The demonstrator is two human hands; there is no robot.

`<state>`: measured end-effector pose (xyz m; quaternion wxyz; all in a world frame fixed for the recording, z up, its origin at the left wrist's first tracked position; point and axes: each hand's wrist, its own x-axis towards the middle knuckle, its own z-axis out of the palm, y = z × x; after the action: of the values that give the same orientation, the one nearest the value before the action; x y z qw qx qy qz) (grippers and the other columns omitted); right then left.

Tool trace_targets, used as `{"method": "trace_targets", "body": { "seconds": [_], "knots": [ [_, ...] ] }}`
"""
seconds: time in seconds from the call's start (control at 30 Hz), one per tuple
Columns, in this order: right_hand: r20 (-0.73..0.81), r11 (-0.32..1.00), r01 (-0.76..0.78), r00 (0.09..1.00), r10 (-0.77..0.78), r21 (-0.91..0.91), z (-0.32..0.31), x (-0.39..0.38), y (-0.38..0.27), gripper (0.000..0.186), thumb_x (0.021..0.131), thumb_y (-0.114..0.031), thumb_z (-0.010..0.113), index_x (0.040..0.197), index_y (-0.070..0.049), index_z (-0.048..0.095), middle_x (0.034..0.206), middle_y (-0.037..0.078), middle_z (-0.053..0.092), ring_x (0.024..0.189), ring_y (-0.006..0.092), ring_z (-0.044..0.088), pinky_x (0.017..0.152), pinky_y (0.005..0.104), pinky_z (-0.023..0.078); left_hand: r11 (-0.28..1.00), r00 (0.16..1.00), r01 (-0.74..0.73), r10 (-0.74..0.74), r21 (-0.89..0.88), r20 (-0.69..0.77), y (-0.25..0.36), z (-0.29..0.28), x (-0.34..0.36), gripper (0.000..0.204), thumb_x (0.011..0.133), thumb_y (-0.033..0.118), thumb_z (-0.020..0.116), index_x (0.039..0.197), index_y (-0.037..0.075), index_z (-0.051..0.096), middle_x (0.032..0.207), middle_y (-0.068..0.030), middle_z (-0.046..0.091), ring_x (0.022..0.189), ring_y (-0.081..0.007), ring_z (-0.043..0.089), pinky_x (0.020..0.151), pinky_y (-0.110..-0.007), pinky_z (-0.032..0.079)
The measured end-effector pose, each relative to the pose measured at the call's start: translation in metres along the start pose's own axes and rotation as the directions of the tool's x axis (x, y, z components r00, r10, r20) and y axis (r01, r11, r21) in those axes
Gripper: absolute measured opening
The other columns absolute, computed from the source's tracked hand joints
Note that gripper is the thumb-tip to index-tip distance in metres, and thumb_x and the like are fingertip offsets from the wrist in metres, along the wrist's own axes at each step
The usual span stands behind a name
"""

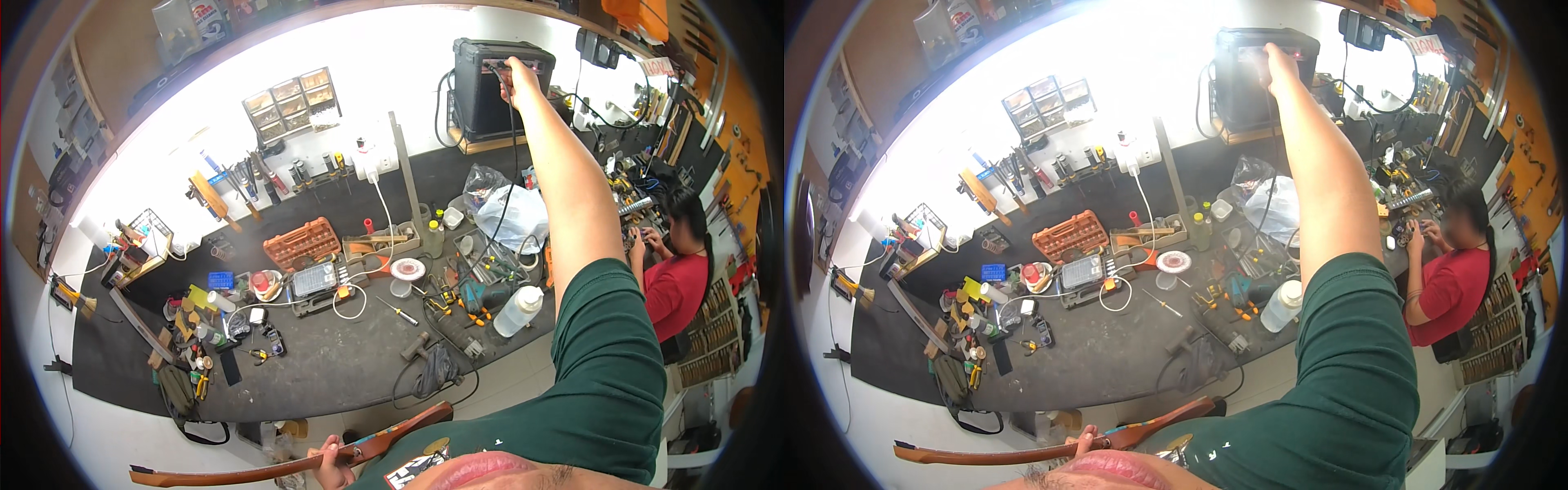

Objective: The person plugs a cable into an electric guitar and an amplifier, then strums and plays the guitar to test the sound.

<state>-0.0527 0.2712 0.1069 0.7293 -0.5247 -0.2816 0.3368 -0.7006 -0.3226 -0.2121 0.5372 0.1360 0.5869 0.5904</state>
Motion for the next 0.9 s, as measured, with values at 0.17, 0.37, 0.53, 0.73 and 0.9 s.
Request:
{"method": "trace_targets", "body": {
  "seconds": [0.17, 0.37, 0.53, 0.73, 0.9],
  "knots": [
    [-0.067, 0.999, -0.037, 0.997, 0.039, 0.020, 0.001, -0.014, -0.015, 0.034, 0.094, -0.040, 0.068, 0.092, -0.006, 0.071, 0.067, 0.001, 0.060, 0.053, 0.0141, 0.056, 0.049, 0.0312, 0.048, 1.000, 1.000, -0.009, 0.009, -0.005, -0.006, 0.002, 0.001, 0.001, 0.025, 0.097, 0.009, 0.068, 0.107, 0.013, 0.046, 0.121, -0.0197, 0.072, 0.116, -0.0321, 0.069, 0.101, -0.053, 0.057],
    [-0.125, 0.989, -0.016, 0.992, -0.003, -0.150, -0.030, -0.056, -0.030, 0.020, 0.090, -0.031, 0.071, 0.093, -0.011, 0.068, 0.082, 0.001, 0.065, 0.067, 0.0144, 0.060, 0.060, 0.0345, 0.048, 0.999, 0.999, -0.035, 0.035, 0.016, -0.023, 0.015, 0.006, 0.001, 0.026, 0.096, 0.008, 0.068, 0.103, 0.016, 0.044, 0.123, -0.0198, 0.072, 0.120, -0.0323, 0.068, 0.104, -0.054, 0.056],
    [0.060, 0.937, 0.328, 0.945, -0.323, -0.118, -0.067, -0.212, -0.025, 0.017, 0.095, -0.025, 0.068, 0.095, -0.008, 0.069, 0.076, -0.003, 0.060, 0.065, 0.0089, 0.056, 0.057, 0.0262, 0.043, 0.996, 0.997, -0.069, 0.070, -0.059, 0.011, 0.008, -0.020, 0.023, 0.030, 0.092, 0.008, 0.072, 0.103, 0.015, 0.044, 0.117, -0.0172, 0.072, 0.118, -0.0309, 0.068, 0.103, -0.053, 0.055],
    [0.507, 0.776, 0.521, 0.805, -0.308, -0.356, -0.071, -0.454, 0.088, 0.010, 0.094, -0.013, 0.065, 0.093, -0.004, 0.065, 0.084, 0.000, 0.060, 0.083, 0.0095, 0.057, 0.076, 0.0297, 0.049, 0.994, 0.997, -0.012, 0.020, -0.104, 0.078, 0.018, -0.055, 0.052, 0.030, 0.085, -0.001, 0.074, 0.093, 0.011, 0.047, 0.116, -0.0225, 0.074, 0.117, -0.0331, 0.070, 0.108, -0.053, 0.053],
    [0.875, 0.849, 0.384, 0.453, 0.171, -0.365, -0.052, -0.589, 0.256, 0.019, 0.094, -0.021, 0.073, 0.099, -0.004, 0.067, 0.093, 0.014, 0.071, 0.088, 0.0336, 0.070, 0.080, 0.0425, 0.054, 0.993, 0.951, 0.083, -0.054, -0.084, 0.303, 0.003, -0.110, 0.098, 0.029, 0.087, 0.002, 0.072, 0.097, 0.012, 0.046, 0.122, -0.0249, 0.073, 0.124, -0.0372, 0.067, 0.118, -0.058, 0.047]
  ]
}}
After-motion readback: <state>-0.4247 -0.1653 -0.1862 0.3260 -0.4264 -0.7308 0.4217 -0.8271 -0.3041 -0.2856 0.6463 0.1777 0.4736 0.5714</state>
